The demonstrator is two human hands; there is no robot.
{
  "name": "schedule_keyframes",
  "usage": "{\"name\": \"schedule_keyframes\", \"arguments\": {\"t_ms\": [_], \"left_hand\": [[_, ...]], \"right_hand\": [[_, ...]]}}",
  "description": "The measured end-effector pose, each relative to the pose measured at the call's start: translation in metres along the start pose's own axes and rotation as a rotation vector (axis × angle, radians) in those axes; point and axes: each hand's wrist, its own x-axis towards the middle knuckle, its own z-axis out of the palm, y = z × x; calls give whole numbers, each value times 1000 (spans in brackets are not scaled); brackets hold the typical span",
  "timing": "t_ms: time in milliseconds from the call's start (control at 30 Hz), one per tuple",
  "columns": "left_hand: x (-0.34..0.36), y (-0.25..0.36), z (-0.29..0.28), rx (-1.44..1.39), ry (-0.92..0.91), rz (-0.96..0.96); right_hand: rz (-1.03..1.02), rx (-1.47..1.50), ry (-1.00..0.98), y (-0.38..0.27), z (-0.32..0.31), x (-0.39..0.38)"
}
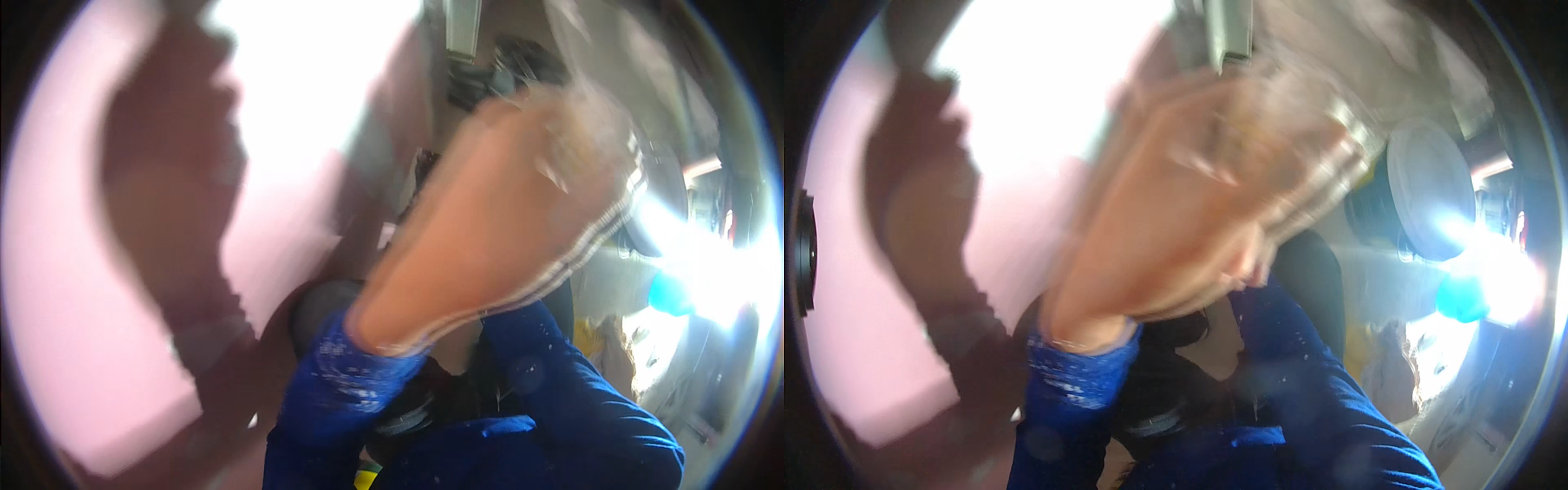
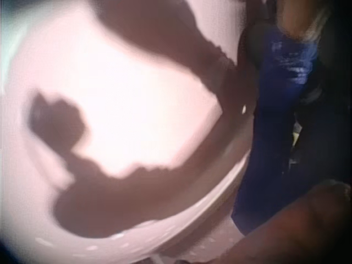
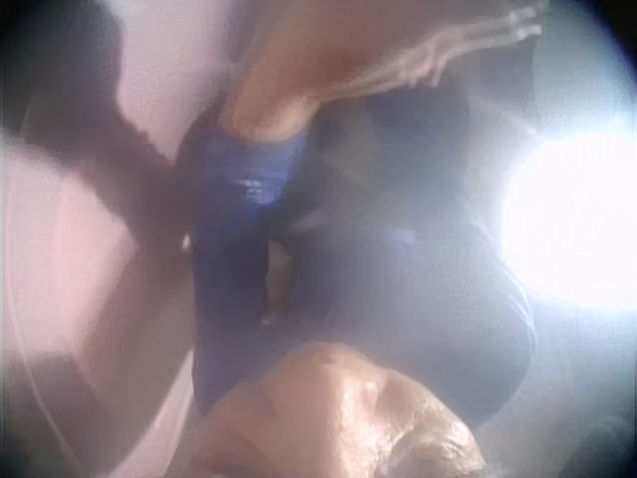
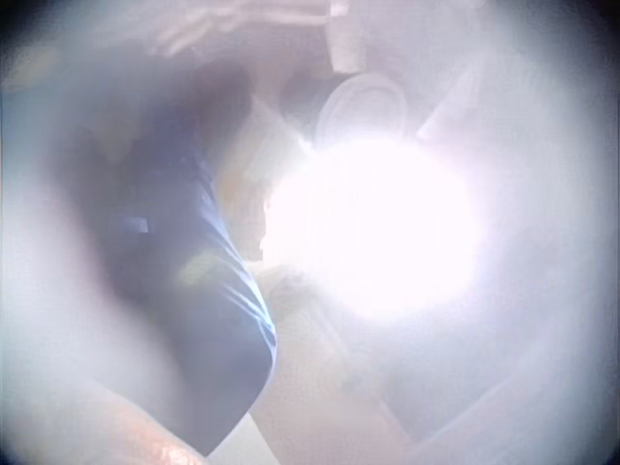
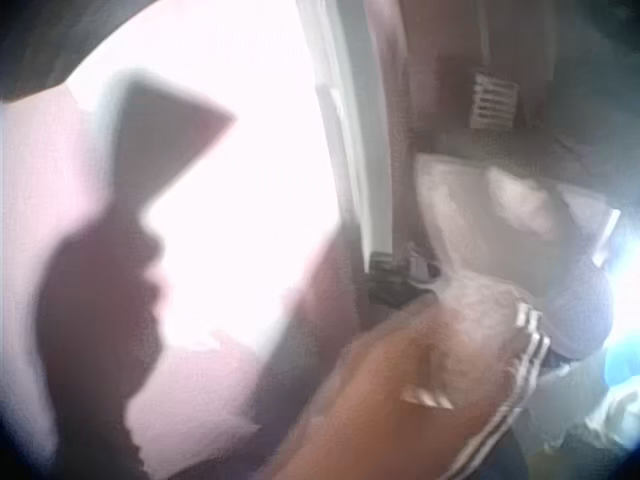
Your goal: The person applies white plaster to a pink wall using a trowel and hawk. They repeatedly scoop plaster from the hawk and spread it along the wall surface, smoothing the material in horizontal strokes.
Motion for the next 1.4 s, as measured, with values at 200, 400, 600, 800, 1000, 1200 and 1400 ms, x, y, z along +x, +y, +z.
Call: {"name": "schedule_keyframes", "arguments": {"t_ms": [200,400,600,800,1000,1200,1400], "left_hand": [[-33,-4,88,-145,-159,-117],[-32,-6,74,-92,-266,-77],[-36,22,69,-108,-296,-25],[-35,47,54,-269,-369,3],[-36,51,47,-349,-388,-28],[-36,43,70,-250,-369,-59],[-37,29,79,-202,-463,-161]], "right_hand": [[412,294,178,-5,3,32],[211,-148,67,-51,39,26],[195,119,54,-167,111,7],[125,-24,-6,-272,186,-18],[-3,81,-86,-294,134,-49],[241,-458,264,-130,11,-50],[4,-658,388,62,-7,-14]]}}
